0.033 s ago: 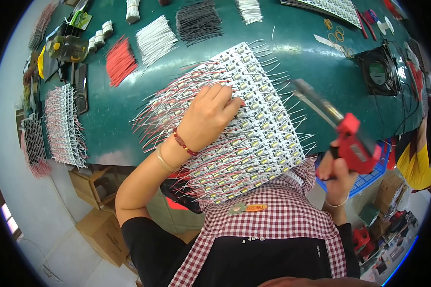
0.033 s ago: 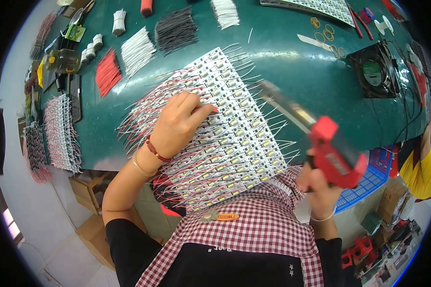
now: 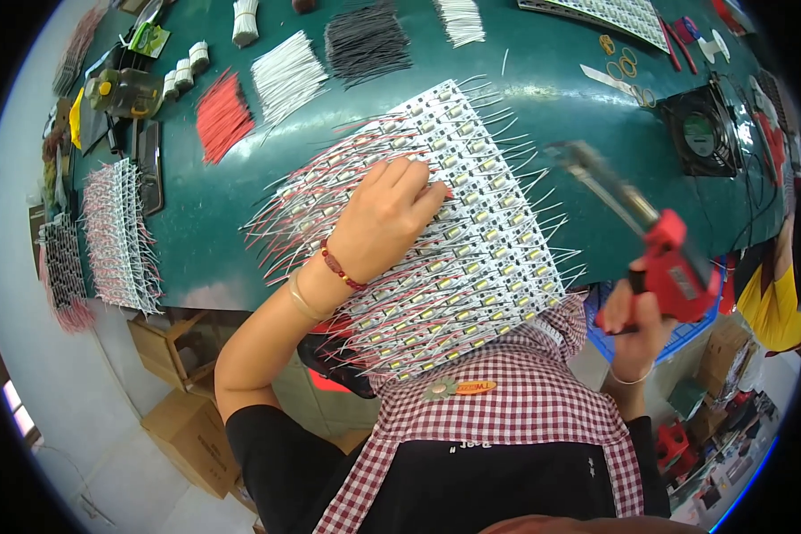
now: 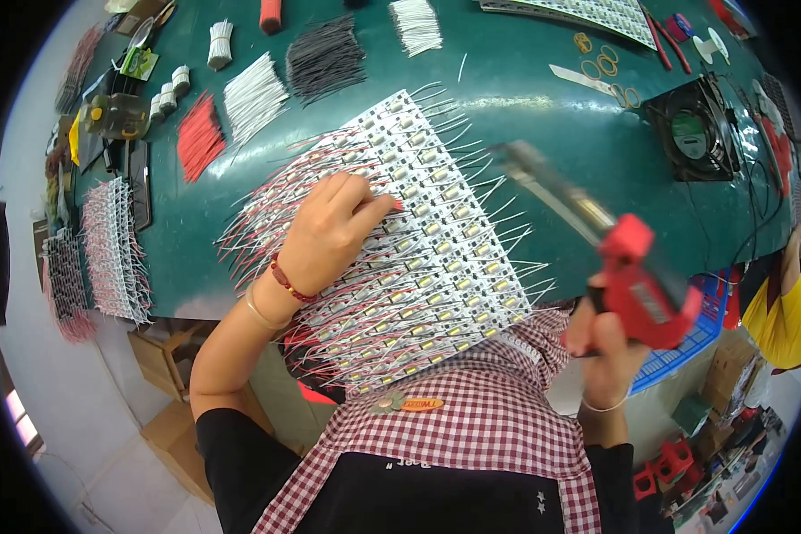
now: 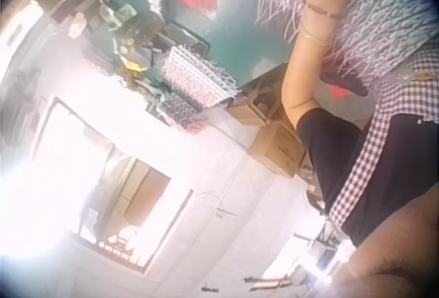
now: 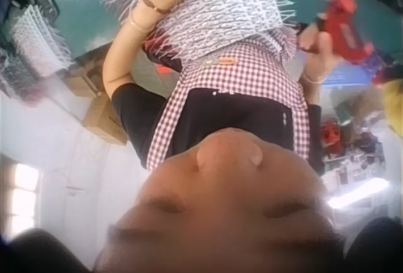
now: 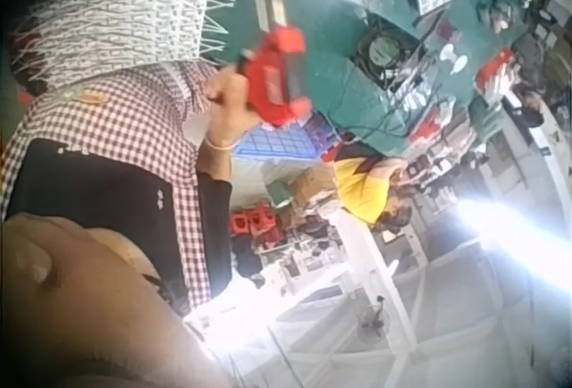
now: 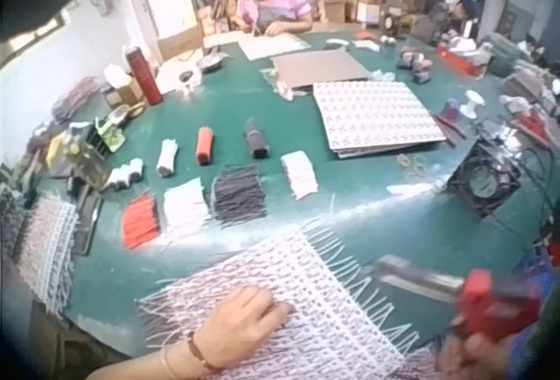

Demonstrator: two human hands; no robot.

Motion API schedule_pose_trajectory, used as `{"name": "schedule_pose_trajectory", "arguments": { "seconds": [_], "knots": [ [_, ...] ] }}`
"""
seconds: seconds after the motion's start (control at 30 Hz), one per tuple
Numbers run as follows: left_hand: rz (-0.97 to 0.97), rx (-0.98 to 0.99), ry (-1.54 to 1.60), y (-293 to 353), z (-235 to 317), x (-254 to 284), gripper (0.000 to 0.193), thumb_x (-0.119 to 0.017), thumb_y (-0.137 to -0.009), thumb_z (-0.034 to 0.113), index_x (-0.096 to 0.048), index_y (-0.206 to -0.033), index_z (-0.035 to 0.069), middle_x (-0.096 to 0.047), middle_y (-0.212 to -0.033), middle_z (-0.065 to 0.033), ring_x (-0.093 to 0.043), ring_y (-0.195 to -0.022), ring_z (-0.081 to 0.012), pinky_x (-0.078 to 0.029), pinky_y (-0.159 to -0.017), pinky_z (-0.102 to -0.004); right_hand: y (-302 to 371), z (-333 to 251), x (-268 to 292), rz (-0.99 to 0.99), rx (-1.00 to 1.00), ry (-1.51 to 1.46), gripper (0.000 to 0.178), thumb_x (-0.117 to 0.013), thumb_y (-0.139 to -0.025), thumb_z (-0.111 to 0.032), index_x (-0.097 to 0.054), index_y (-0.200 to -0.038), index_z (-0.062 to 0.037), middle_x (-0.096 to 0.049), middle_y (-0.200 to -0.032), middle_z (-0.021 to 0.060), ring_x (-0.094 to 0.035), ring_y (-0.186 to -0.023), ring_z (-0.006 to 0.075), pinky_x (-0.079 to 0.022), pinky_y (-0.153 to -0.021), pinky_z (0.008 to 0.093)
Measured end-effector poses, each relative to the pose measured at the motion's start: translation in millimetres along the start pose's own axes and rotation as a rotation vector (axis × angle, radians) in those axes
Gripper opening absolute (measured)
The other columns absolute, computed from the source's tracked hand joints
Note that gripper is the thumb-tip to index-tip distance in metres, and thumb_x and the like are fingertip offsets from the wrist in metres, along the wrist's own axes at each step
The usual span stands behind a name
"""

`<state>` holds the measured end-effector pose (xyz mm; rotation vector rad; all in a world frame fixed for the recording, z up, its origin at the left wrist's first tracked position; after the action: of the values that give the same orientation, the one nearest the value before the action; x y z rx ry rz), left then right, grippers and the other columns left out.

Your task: The person assembles wires onto an LED panel by soldering them to circuit components with a soldering iron.

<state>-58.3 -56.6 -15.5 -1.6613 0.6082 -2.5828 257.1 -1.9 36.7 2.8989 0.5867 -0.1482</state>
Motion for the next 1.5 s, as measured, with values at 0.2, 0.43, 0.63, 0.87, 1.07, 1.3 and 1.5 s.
{"name": "schedule_pose_trajectory", "arguments": {
  "seconds": [0.2, 0.43, 0.63, 0.87, 1.07, 1.3, 1.5],
  "knots": [
    [-0.035, 0.011, -0.010, -2.6, 4.5, -2.8, 0.022, -0.060, -0.075, 0.002, -0.069, -0.095, 0.006, -0.050, -0.081, -0.0070, -0.052, -0.075, -0.0250, -0.042, -0.067, -0.0374, -9.7, -45.2, 89.6, 0.346, 0.393, -0.154, 0.046, -0.057, -0.099, -0.032, -0.047, -0.127, 0.0027, -0.047, -0.063, 0.0029, -0.046, -0.049, 0.0113, -0.044, -0.048, 0.0269],
    [-0.087, -0.002, -0.169, 1.1, 13.7, 5.7, 0.021, -0.059, -0.078, 0.006, -0.068, -0.096, 0.008, -0.050, -0.080, -0.0056, -0.052, -0.078, -0.0235, -0.040, -0.071, -0.0364, -34.8, -74.5, 141.2, 0.649, 0.727, 0.038, 0.035, -0.056, -0.099, -0.022, -0.052, -0.123, 0.0022, -0.050, -0.062, 0.0030, -0.048, -0.048, 0.0119, -0.044, -0.047, 0.0283],
    [-0.078, 0.032, -0.265, 7.8, 10.7, 28.0, 0.021, -0.060, -0.076, 0.003, -0.068, -0.094, 0.009, -0.050, -0.079, -0.0049, -0.052, -0.077, -0.0228, -0.039, -0.069, -0.0362, -95.4, -25.7, 195.7, 0.896, 0.228, 0.342, 0.023, -0.069, -0.091, -0.022, -0.058, -0.084, -0.0031, -0.050, -0.058, 0.0001, -0.049, -0.043, 0.0107, -0.039, -0.041, 0.0256],
    [0.102, 0.173, -0.203, 11.0, 13.6, 51.2, 0.025, -0.061, -0.073, 0.000, -0.069, -0.096, 0.007, -0.050, -0.078, -0.0049, -0.051, -0.074, -0.0232, -0.040, -0.068, -0.0364, -24.2, -28.3, 132.1, 0.572, 0.556, -0.057, 0.031, -0.053, -0.100, -0.019, -0.053, -0.124, 0.0008, -0.048, -0.069, 0.0011, -0.044, -0.053, 0.0091, -0.039, -0.048, 0.0247],
    [0.060, 0.077, 0.014, 8.5, 30.6, 0.0, 0.029, -0.063, -0.071, -0.002, -0.070, -0.098, 0.005, -0.049, -0.077, -0.0049, -0.049, -0.072, -0.0221, -0.041, -0.066, -0.0346, 19.8, 19.3, 28.5, 0.106, 0.102, 0.041, 0.049, -0.062, -0.095, -0.031, -0.046, -0.124, 0.0049, -0.049, -0.062, 0.0041, -0.047, -0.048, 0.0126, -0.042, -0.047, 0.0263],
    [0.056, 0.055, 0.055, 16.0, 28.1, -12.0, 0.033, -0.063, -0.068, -0.006, -0.070, -0.099, 0.004, -0.049, -0.078, -0.0052, -0.048, -0.072, -0.0216, -0.041, -0.067, -0.0342, 43.4, 60.5, 8.6, -0.150, -0.130, 0.189, 0.039, -0.065, -0.093, -0.020, -0.051, -0.119, 0.0056, -0.055, -0.065, 0.0066, -0.053, -0.052, 0.0141, -0.045, -0.050, 0.0282],
    [0.066, 0.072, 0.051, 15.8, 28.3, -12.4, 0.031, -0.063, -0.069, -0.005, -0.069, -0.099, 0.002, -0.049, -0.078, -0.0058, -0.048, -0.073, -0.0220, -0.041, -0.067, -0.0344, 45.5, 66.6, 6.2, -0.281, -0.071, 0.377, 0.030, -0.059, -0.093, -0.005, -0.052, -0.120, 0.0045, -0.059, -0.075, 0.0066, -0.056, -0.061, 0.0125, -0.047, -0.056, 0.0275]
  ]
}}
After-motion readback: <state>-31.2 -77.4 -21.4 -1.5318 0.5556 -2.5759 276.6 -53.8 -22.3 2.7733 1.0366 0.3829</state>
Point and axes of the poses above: each hand's wrist, its own y-axis away from the middle knuckle, its own x-axis out of the back of the hand, z = x × y, the point moved 2 cm from there along -y, towards the middle knuckle
